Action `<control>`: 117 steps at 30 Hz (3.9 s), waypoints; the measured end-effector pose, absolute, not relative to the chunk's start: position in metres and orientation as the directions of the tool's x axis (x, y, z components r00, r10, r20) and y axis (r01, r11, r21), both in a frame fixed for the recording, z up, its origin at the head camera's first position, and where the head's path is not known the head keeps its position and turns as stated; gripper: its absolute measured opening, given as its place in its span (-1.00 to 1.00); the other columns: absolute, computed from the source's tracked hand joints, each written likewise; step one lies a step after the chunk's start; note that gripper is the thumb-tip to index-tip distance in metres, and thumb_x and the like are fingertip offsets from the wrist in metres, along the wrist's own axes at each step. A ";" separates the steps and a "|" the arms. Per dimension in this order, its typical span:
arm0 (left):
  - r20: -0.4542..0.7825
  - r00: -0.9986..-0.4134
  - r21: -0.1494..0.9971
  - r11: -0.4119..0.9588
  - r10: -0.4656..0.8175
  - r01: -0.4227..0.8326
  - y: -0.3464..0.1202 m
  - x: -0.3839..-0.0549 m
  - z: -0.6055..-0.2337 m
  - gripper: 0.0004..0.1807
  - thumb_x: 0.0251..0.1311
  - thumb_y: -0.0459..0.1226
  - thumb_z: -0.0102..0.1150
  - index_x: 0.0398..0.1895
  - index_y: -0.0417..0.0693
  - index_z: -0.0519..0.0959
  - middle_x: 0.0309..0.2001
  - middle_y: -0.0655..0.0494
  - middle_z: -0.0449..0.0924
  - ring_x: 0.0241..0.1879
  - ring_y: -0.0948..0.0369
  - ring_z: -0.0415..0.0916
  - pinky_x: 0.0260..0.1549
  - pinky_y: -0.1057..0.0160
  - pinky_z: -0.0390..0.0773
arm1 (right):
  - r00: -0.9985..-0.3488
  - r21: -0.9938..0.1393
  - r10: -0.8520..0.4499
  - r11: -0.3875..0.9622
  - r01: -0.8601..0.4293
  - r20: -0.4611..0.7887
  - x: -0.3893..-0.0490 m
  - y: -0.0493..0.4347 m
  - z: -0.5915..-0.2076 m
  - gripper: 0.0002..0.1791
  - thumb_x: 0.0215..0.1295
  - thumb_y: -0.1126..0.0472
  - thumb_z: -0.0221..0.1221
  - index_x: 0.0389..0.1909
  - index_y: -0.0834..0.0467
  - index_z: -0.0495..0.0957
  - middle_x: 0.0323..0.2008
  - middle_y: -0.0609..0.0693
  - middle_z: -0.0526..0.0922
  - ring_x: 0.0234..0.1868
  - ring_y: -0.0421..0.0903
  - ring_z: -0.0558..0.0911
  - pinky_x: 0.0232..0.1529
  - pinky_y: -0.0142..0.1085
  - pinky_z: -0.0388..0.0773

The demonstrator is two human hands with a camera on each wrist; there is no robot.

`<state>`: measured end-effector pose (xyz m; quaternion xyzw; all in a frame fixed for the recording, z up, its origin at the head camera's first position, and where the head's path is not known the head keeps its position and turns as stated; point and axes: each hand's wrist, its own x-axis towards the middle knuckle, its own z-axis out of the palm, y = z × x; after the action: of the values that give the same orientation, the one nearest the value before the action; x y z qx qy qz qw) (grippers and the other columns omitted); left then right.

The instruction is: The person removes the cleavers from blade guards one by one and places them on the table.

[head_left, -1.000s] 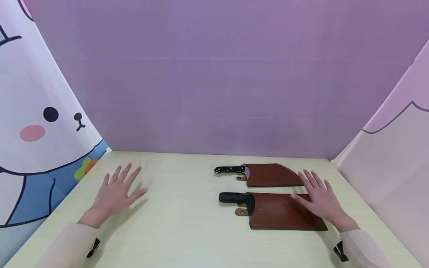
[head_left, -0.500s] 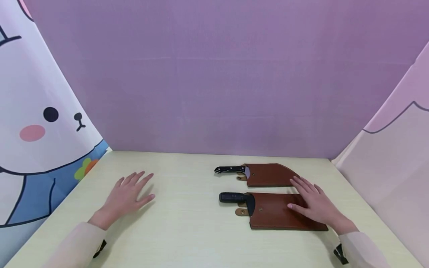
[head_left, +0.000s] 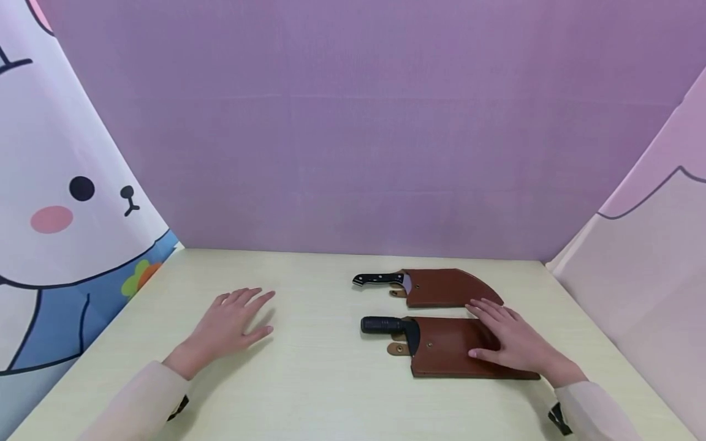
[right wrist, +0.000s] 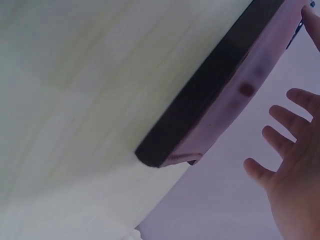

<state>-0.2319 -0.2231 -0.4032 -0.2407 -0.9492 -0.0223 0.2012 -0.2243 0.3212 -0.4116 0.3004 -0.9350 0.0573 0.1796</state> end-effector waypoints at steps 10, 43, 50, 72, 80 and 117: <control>0.398 -0.769 -0.078 0.854 0.500 0.515 -0.205 -0.232 -0.401 -0.32 0.00 0.12 0.18 0.21 0.10 0.38 0.09 -0.03 0.48 0.05 -0.04 0.43 -0.10 -0.14 0.40 | -0.765 -0.059 -0.571 0.789 -0.612 0.297 -0.222 0.314 -0.412 -0.05 -0.13 -0.35 0.25 0.25 0.12 0.30 0.20 0.13 0.38 0.21 0.12 0.35 0.08 0.10 0.21; 0.339 -0.727 -0.041 0.781 0.598 0.623 -0.138 -0.232 -0.393 -0.37 0.05 0.13 0.14 0.19 0.13 0.39 0.01 0.15 0.50 -0.04 0.11 0.46 -0.10 0.02 0.45 | -0.772 -0.109 -0.612 0.767 -0.632 0.172 -0.216 0.285 -0.406 0.17 -0.29 -0.52 0.17 0.34 0.07 0.18 0.26 0.10 0.32 0.22 0.15 0.34 0.06 0.21 0.22; 0.345 -0.689 -0.041 0.743 0.638 0.668 -0.119 -0.234 -0.391 -0.39 0.03 0.12 0.16 0.14 0.10 0.42 -0.03 0.14 0.53 -0.08 0.13 0.48 -0.13 0.07 0.48 | -0.775 -0.111 -0.617 0.768 -0.631 0.137 -0.218 0.283 -0.407 0.20 -0.32 -0.55 0.16 0.34 0.08 0.15 0.28 0.13 0.28 0.23 0.18 0.32 0.07 0.22 0.20; 0.196 -0.742 0.004 0.756 0.641 0.654 -0.069 -0.238 -0.397 -0.31 0.01 0.15 0.17 0.20 0.07 0.35 0.06 0.11 0.49 -0.05 0.13 0.46 -0.11 0.09 0.49 | -0.803 -0.167 -0.595 0.789 -0.592 0.033 -0.223 0.284 -0.407 0.22 -0.32 -0.54 0.17 0.36 0.08 0.12 0.30 0.18 0.22 0.28 0.23 0.22 0.08 0.28 0.13; 0.184 -0.740 0.009 0.751 0.647 0.660 -0.053 -0.246 -0.395 -0.32 0.01 0.14 0.18 0.20 0.10 0.36 0.03 0.13 0.50 -0.09 0.15 0.48 -0.14 0.14 0.50 | -0.800 -0.159 -0.599 0.786 -0.597 0.040 -0.224 0.284 -0.407 0.21 -0.33 -0.54 0.17 0.35 0.06 0.13 0.28 0.17 0.24 0.27 0.21 0.24 0.07 0.26 0.16; 0.117 -0.632 0.043 0.632 0.766 0.774 -0.009 -0.270 -0.403 -0.49 0.05 0.04 0.21 0.09 0.15 0.43 -0.14 0.23 0.55 -0.28 0.35 0.46 -0.34 0.38 0.45 | -0.806 -0.172 -0.591 0.793 -0.585 0.019 -0.224 0.285 -0.406 0.19 -0.31 -0.52 0.19 0.35 0.05 0.14 0.29 0.23 0.23 0.27 0.26 0.23 0.07 0.29 0.13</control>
<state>-0.2701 -0.0093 -0.4033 -0.4265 -0.9023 -0.0445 0.0436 -0.2245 0.2849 -0.4064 0.3106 -0.9466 0.0851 -0.0180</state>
